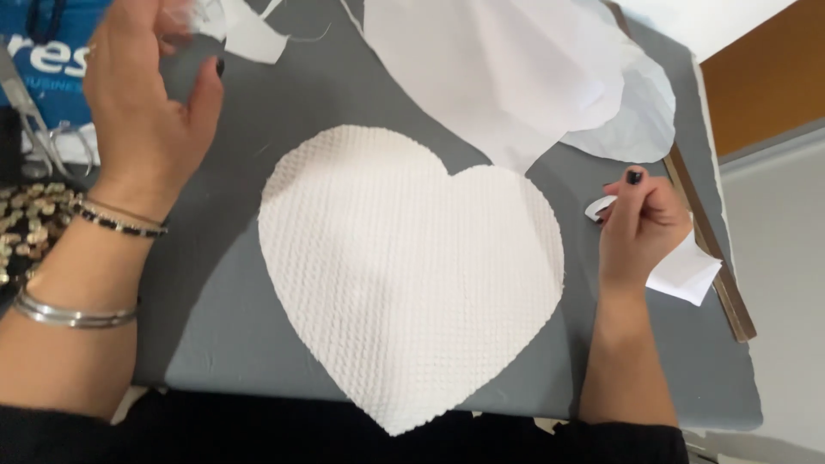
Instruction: Assembling a heart-shaped fabric pillow by sewing small fabric pieces onto a base
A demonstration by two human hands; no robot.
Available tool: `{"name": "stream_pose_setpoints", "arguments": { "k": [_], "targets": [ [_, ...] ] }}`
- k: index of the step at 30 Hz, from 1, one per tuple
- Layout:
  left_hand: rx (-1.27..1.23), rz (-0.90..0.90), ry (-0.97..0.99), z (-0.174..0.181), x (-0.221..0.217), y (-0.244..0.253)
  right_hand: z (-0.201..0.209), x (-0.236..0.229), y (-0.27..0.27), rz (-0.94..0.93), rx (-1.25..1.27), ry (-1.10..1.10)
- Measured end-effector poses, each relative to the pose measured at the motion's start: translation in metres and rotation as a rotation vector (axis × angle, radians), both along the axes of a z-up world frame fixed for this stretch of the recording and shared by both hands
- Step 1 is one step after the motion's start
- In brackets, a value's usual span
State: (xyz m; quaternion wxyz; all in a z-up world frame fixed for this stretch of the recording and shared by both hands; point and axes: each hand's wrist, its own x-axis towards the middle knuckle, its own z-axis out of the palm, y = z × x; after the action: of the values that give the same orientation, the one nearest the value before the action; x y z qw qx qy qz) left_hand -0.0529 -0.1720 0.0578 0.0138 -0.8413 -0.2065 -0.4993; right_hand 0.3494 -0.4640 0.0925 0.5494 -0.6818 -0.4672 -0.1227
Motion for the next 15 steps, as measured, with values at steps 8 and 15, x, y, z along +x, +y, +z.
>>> {"name": "stream_pose_setpoints", "arguments": {
  "k": [8,15],
  "targets": [
    [-0.133,-0.090,0.013,-0.013,0.006,-0.005,-0.011,-0.002,0.002,0.016,-0.088,-0.122],
    [-0.180,-0.017,0.043,-0.023,0.007,-0.004,-0.013,-0.002,0.003,0.074,-0.098,-0.249]
  ]
}}
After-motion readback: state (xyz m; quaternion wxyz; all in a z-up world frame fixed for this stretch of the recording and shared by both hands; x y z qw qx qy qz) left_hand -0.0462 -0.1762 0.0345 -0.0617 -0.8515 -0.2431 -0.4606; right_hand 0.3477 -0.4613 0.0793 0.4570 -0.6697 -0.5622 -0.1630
